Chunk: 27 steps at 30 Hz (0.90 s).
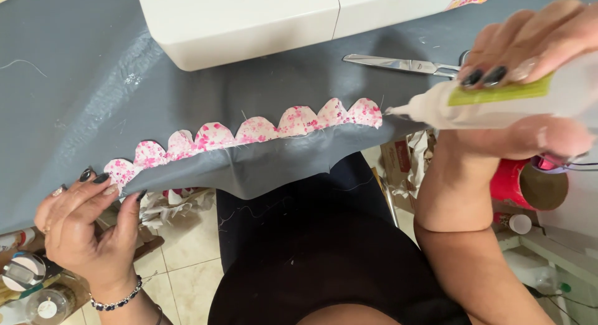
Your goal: Assembling a fabric flower by applying glue to a fabric strip and rolling it around a wooden stick
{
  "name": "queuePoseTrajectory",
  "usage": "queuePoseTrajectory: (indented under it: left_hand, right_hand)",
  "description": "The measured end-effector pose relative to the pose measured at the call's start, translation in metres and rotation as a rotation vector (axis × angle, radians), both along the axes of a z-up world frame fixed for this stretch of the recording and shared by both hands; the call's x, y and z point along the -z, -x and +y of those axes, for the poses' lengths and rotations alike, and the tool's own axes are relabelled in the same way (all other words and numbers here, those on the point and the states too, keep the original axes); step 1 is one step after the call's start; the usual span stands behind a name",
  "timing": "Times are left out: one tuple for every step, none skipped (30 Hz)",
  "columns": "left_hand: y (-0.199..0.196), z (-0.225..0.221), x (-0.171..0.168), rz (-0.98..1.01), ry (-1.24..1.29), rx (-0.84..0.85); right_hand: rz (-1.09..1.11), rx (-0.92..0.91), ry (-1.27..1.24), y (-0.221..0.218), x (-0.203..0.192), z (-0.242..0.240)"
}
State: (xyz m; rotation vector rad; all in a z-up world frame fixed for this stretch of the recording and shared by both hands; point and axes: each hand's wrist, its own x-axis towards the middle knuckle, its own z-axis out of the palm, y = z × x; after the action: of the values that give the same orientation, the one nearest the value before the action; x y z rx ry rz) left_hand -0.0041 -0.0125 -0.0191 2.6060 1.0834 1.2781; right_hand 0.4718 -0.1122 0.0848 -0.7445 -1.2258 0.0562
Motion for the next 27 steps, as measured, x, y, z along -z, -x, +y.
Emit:
queuePoseTrajectory:
  left_hand:
    - [0.000,0.000,0.000,0.007,0.000,-0.002]
    - [0.000,0.000,0.000,0.013,-0.001,-0.004]
    - [0.001,0.000,0.000,0.013,-0.001,-0.003]
    - [0.001,0.000,0.000,0.013,-0.005,-0.001]
    - [0.001,0.001,0.000,0.013,-0.010,0.001]
    - [0.000,0.000,-0.001,0.011,-0.010,-0.002]
    - [0.000,0.000,-0.001,0.009,-0.002,-0.002]
    - [0.000,-0.001,-0.002,0.009,0.009,-0.001]
    - [0.001,-0.002,-0.002,0.009,0.012,-0.004]
    - [0.001,-0.001,-0.002,0.009,0.017,-0.002]
    - [0.001,-0.001,-0.002,0.009,0.022,0.000]
    - [0.001,-0.001,-0.001,0.008,0.025,0.002]
    - [0.002,-0.001,0.000,0.012,0.018,0.003]
    - [0.002,0.000,0.000,0.015,0.006,0.002]
    - [0.000,0.002,0.000,0.014,0.004,0.003]
    - [0.000,0.001,0.000,0.008,0.003,0.000]
    - [0.000,0.000,0.000,0.003,0.003,-0.003]
    - [-0.001,0.000,-0.001,0.003,0.004,-0.008]
    - [-0.001,0.000,-0.001,-0.005,0.012,0.001]
    - [0.000,0.000,-0.001,-0.013,0.019,0.009]
    - [-0.001,0.001,-0.001,-0.014,0.019,0.002]
    - [-0.001,0.001,0.000,-0.026,-0.003,0.011]
    - [-0.002,0.002,0.000,-0.037,-0.026,0.019]
    - [-0.002,0.003,0.000,-0.040,-0.027,0.013]
    - [-0.003,0.003,0.000,-0.040,-0.031,0.015]
    - [-0.003,0.004,0.000,-0.039,-0.033,0.019]
    - [-0.002,0.003,0.000,-0.042,-0.032,0.015]
  right_hand:
    - [0.033,-0.074,0.026,0.004,-0.004,0.002]
    - [0.066,-0.146,0.050,0.007,-0.007,0.003]
    - [0.066,-0.145,0.050,-0.013,-0.002,0.002]
    - [-0.071,-0.343,0.252,-0.033,0.003,0.000]
    - [-0.204,-0.536,0.460,-0.053,0.007,0.000]
    - [-0.207,-0.539,0.460,-0.058,0.012,-0.002]
    - [-0.232,-0.511,0.474,-0.063,0.017,-0.004]
    - [-0.255,-0.484,0.491,-0.068,0.023,-0.007]
    - [-0.255,-0.487,0.493,-0.053,0.024,-0.008]
    - [-0.104,-0.312,0.336,-0.039,0.024,-0.009]
    - [0.048,-0.136,0.181,-0.024,0.025,-0.010]
    - [0.048,-0.134,0.184,-0.031,0.026,-0.015]
    - [0.044,-0.104,0.205,-0.037,0.027,-0.020]
    - [0.040,-0.076,0.221,-0.043,0.027,-0.023]
    - [0.039,-0.074,0.219,-0.030,0.019,-0.017]
    - [-0.002,0.047,0.118,-0.017,0.012,-0.010]
    - [-0.043,0.169,0.017,-0.003,0.004,-0.003]
    - [-0.043,0.164,0.018,-0.006,0.005,-0.005]
    - [-0.050,0.077,0.012,-0.009,0.005,-0.007]
    - [-0.059,-0.011,0.005,-0.011,0.006,-0.009]
    - [-0.059,-0.018,0.005,0.001,0.002,-0.004]
    - [-0.014,-0.073,-0.011,0.013,-0.002,0.001]
    - [0.032,-0.128,-0.027,0.025,-0.006,0.006]
    - [0.029,-0.134,-0.028,0.039,-0.010,0.009]
    - [0.072,-0.167,0.034,0.052,-0.015,0.012]
    - [0.117,-0.197,0.099,0.066,-0.019,0.014]
    - [0.114,-0.200,0.101,0.062,-0.016,0.016]
